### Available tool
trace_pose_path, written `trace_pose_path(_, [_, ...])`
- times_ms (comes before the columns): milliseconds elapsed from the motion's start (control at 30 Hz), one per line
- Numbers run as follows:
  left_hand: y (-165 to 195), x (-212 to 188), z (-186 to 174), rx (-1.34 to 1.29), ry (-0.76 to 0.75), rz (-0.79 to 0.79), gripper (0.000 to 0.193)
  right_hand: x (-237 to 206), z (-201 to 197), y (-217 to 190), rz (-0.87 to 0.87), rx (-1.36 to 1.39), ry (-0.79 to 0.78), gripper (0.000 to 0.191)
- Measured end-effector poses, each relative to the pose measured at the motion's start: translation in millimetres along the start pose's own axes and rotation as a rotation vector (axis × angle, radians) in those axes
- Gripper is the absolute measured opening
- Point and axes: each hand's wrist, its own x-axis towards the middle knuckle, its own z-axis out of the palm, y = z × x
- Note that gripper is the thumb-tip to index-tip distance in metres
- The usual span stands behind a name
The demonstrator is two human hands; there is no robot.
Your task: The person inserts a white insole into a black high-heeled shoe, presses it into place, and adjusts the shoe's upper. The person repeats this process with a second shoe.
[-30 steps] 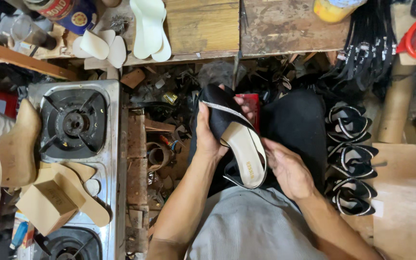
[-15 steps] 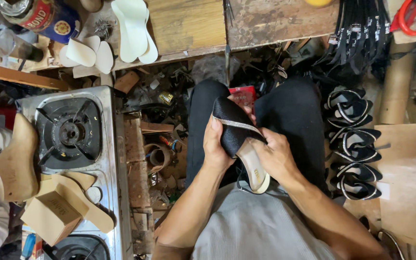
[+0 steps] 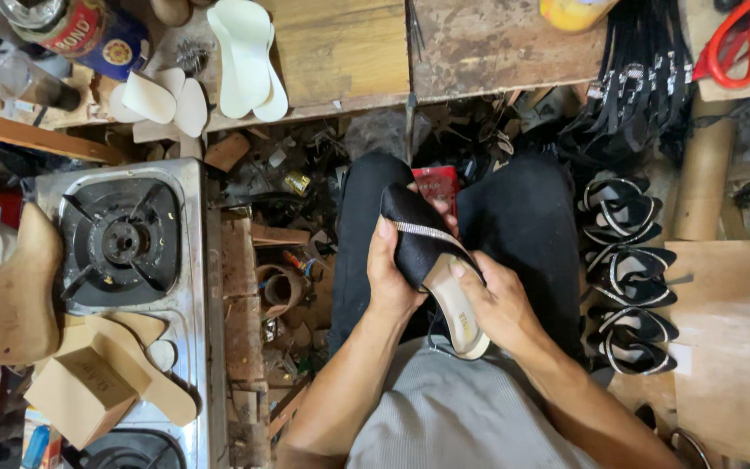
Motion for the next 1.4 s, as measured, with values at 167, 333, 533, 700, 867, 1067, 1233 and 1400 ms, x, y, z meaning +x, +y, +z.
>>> trace_pose_path(167, [7.7,5.4,-6.4,-0.032,0.019,0.027,0.071,-2.9,-1.8,0.8,0.01,-0.076,-0.022,0.035])
trace_pose_path(333, [8.4,9.2,-4.4,-0.057,0.039,0.031,0.074,-3.8,3.3,5.2,0.051,-0.077,0.017,0.04])
trace_pose_path(533, [42.4,19.4,-3.6,-0.173,0.092,0.086,0.071,-10.3,-19.1,21.1,-0.126,1.175,-0.42,0.05])
trace_pose_path(700, [52.9,25.0,3.2,-0.19,0.059,0.115,0.072,-17.1,-16.4,22.6,-0.256,0.692,-0.4,0.051])
trace_pose_path(867, [40.5,18.5,11.1,-0.208,-0.004,0.06,0.072,-16.9,-3.4,4.9,-0.268,0.204,-0.164,0.047])
trace_pose_path(1067, [41.3,11.5,10.1,-0.076,-0.078,0.07,0.076,-17.7,2.2,-20.1,-0.117,0.103,-0.015,0.043])
trace_pose_path(1233, [37.4,11.0,9.5,-0.069,-0.049,0.049,0.078,-17.2,-1.3,-24.4,-0.121,0.07,-0.038,0.04])
trace_pose_path(1400, [34.5,14.6,7.9,-0.101,-0.028,0.057,0.077,-12.9,-8.8,-15.3,-0.203,0.124,-0.128,0.042])
